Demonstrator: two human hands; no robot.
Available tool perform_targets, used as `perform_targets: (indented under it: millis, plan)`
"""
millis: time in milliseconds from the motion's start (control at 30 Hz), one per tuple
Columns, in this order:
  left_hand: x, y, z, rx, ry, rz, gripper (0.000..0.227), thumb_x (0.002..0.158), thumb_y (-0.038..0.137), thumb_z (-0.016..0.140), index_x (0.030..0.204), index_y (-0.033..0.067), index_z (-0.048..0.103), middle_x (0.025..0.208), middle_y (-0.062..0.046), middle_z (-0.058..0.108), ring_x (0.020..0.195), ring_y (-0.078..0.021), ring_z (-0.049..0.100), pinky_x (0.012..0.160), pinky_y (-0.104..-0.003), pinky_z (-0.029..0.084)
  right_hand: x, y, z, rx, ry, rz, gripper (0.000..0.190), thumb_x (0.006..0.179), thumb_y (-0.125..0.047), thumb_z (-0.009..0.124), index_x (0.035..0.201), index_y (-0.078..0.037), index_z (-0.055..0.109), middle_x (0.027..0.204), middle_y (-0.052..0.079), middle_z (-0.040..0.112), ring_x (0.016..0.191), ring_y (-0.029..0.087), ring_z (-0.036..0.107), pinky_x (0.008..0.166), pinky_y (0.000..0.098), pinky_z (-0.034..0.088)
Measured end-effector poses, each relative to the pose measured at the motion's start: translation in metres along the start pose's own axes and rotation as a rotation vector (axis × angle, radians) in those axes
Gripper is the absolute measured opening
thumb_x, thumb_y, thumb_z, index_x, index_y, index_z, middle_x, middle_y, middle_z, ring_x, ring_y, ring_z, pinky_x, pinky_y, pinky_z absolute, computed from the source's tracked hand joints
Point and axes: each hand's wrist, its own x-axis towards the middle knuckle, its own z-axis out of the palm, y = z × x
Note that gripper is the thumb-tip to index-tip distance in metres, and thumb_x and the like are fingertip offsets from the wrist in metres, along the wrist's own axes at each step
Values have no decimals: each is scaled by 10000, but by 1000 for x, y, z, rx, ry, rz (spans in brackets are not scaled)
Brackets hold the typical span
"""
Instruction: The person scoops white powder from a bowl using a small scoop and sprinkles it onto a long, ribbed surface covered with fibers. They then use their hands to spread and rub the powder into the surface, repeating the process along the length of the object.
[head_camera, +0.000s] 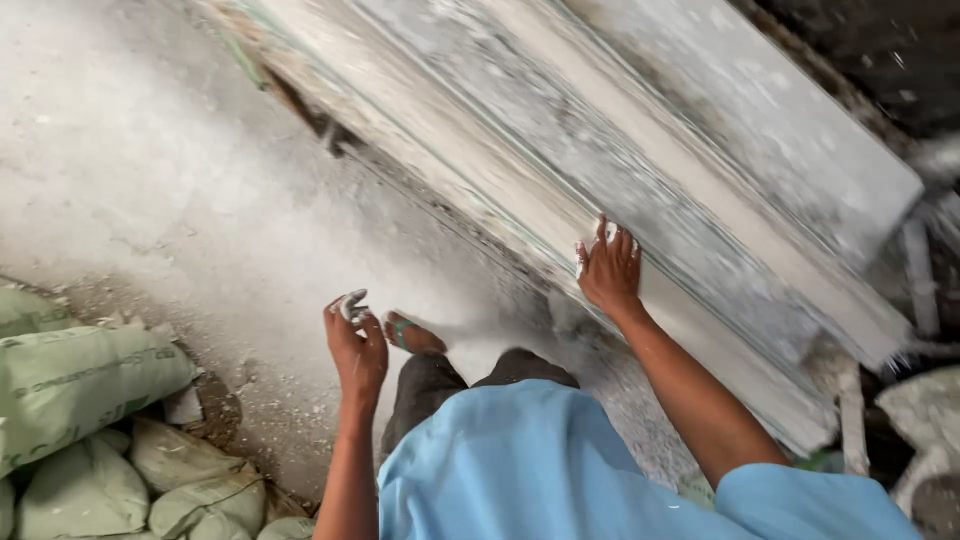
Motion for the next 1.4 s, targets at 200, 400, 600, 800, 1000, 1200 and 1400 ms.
perform_targets:
  millis: [200,400,600,800,1000,1200,1400]
  plan:
    - [-135,29,115,31,-109,6,354,965,-40,496,1299,-5,608,1229,-175,528,1044,-250,596,797,-323,554,-101,148,6,71,0,8,730,1062,-453,434,1605,-14,221,1515,309,376,1425,456,320,1165,617,209]
    - [-264,126,238,-66,-212,-47,350,994,-41,517,1329,-2,613,1220,-156,523,928,-207,558,792,-311,495,-217,311,6,33,-25,70,739,1055,-458,447,1618,-31,230,1521,285,389,1439,432,347,1210,592,218]
    - [-308,183,259,-4,-344,-13,386,943,-45,526,1316,15,605,1231,-158,519,895,-183,595,743,-297,531,-285,450,36,-89,-48,6,746,1069,-463,445,1592,25,235,1505,327,393,1417,441,334,1188,597,192]
    - [-327,194,248,111,-282,74,368,974,-72,535,1326,-4,617,1246,-178,531,938,-250,611,817,-350,542,-324,485,6,-50,-158,50,795,1041,-478,463,1632,-2,226,1519,331,371,1447,446,341,1247,560,172]
    - [-340,193,230,79,-247,23,345,957,-39,527,1292,-3,602,1269,-199,522,979,-268,627,795,-354,578,-313,507,27,-180,-6,-393,825,995,-479,469,1571,64,237,1675,223,241,1577,340,168,1265,583,48]
    - [-329,197,199,217,-182,93,350,953,-41,562,1300,-8,603,1249,-208,540,1044,-333,597,917,-429,514,-248,439,19,-225,-21,-630,797,1022,-472,473,1608,9,227,1718,147,185,1599,286,133,1278,597,32]
    - [-278,156,182,164,-124,152,395,907,-74,525,1292,-4,576,1269,-272,473,1118,-403,557,982,-453,496,-158,310,18,-198,50,-710,785,1042,-426,482,1637,-15,178,1731,142,179,1608,293,128,1278,613,34]
